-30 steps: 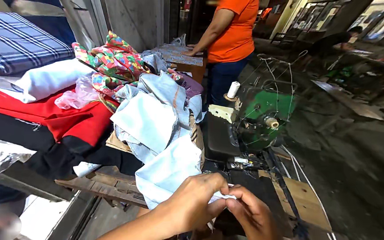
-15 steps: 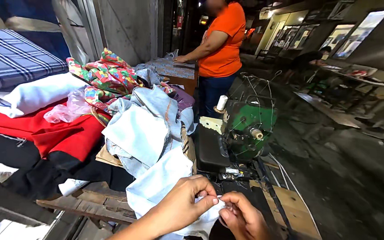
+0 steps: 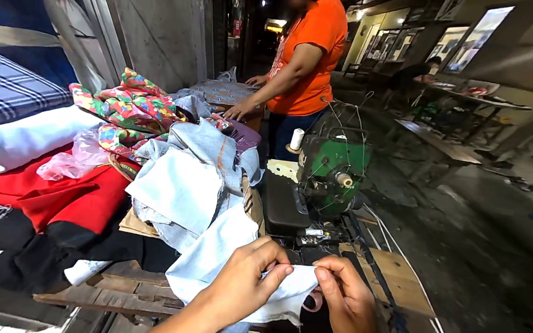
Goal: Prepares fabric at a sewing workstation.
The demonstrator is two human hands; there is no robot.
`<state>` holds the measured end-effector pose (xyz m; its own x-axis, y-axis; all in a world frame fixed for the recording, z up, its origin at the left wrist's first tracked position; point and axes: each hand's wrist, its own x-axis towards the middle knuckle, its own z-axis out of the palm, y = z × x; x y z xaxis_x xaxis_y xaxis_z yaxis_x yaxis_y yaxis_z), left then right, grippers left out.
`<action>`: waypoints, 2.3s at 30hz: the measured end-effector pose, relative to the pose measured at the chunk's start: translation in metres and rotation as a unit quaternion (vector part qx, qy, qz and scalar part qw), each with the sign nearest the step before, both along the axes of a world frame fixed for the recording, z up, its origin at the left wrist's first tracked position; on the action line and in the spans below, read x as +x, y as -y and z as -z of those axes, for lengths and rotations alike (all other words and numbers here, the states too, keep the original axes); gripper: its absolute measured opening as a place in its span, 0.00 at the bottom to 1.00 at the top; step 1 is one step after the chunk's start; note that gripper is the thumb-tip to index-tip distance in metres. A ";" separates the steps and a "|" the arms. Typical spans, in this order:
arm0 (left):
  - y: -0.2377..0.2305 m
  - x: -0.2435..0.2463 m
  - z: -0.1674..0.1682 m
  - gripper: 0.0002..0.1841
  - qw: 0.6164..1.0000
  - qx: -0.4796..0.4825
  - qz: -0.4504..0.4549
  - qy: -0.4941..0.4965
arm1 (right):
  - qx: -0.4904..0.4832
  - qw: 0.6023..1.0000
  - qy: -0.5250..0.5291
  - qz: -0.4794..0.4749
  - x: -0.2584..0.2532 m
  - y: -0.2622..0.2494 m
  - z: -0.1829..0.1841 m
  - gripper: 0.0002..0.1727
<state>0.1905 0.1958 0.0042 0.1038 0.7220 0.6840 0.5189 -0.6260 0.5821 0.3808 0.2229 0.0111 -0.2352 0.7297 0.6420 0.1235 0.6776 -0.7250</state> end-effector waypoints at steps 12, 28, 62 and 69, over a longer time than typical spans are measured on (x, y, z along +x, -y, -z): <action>-0.001 0.013 -0.012 0.16 0.993 -0.085 0.082 0.022 | 0.056 0.998 -0.012 -0.009 -0.016 -0.004 0.016 0.07; -0.006 -0.001 -0.013 0.12 0.992 0.064 -0.019 0.106 | -0.012 0.992 0.093 -0.090 -0.014 0.000 0.033 0.16; 0.007 -0.039 -0.044 0.11 0.973 0.188 -0.087 0.099 | 0.005 0.989 -0.034 -0.141 -0.031 0.007 -0.017 0.11; 0.005 -0.024 -0.036 0.12 0.981 0.137 -0.075 0.114 | -0.009 0.991 -0.030 -0.127 -0.045 0.001 -0.001 0.21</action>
